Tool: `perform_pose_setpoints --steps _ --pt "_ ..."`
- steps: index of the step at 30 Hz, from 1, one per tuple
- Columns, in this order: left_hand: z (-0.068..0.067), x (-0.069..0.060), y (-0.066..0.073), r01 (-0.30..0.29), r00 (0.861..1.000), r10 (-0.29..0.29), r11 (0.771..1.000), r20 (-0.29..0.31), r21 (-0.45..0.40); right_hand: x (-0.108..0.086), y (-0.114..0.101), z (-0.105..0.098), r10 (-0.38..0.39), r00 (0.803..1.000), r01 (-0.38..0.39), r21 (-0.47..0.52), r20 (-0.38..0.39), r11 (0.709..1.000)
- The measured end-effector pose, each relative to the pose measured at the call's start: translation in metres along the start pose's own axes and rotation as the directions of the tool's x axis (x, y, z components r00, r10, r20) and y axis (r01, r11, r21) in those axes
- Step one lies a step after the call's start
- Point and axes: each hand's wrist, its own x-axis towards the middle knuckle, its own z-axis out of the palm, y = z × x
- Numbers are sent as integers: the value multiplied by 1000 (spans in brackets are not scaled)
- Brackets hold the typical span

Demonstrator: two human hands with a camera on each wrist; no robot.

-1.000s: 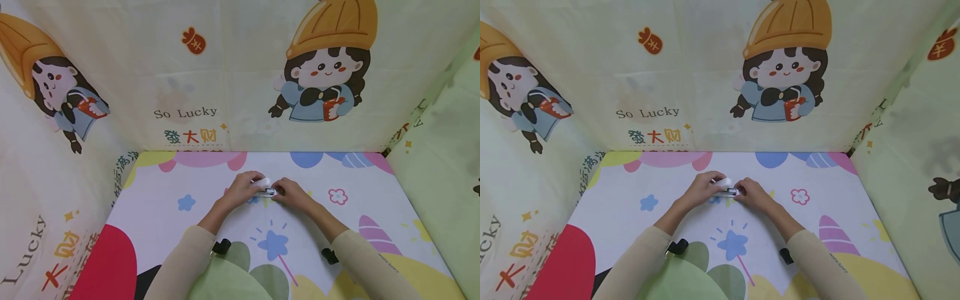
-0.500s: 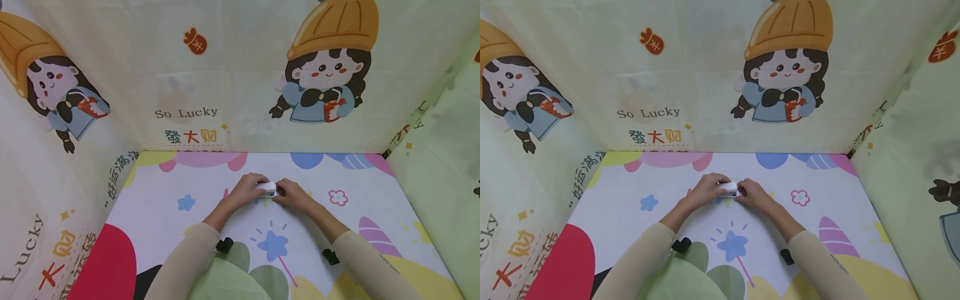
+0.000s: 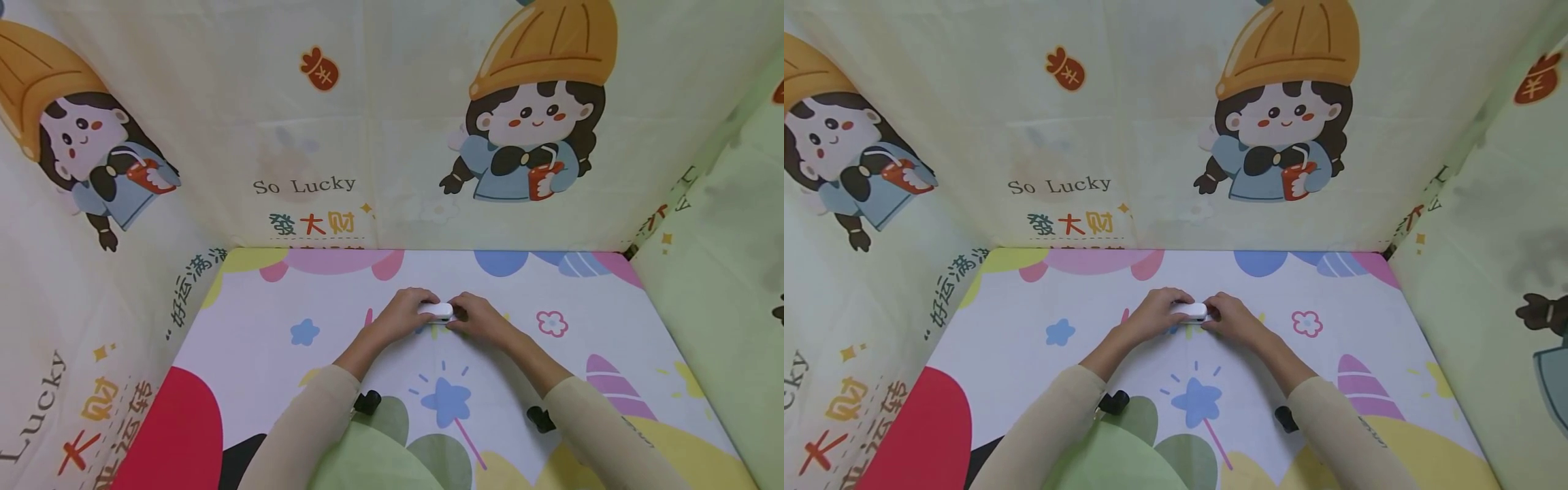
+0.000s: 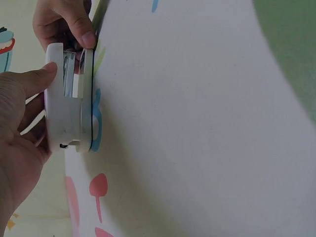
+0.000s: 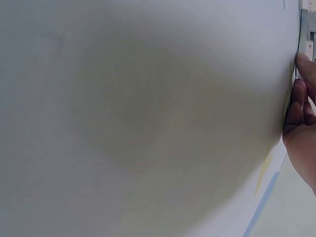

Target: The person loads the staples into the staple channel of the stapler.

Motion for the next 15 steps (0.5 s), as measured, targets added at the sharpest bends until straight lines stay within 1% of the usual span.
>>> perform_pose_setpoints --steps 3,5,10,15 --pt "1 0 -1 9 1000 -9 1000 0 -15 0 -1 1 1 1000 -1 -1 -4 1000" --pt "1 1 -1 22 1000 -22 1000 4 -9 0 -1 1 9 1000 -9 1 -2 1000" --pt "4 5 5 42 999 -43 997 13 71 0 -1 1 17 1000 -17 10 -1 1000" --pt "7 6 9 45 999 -47 985 7 168 0 0 1 24 1000 -24 18 -1 1000"
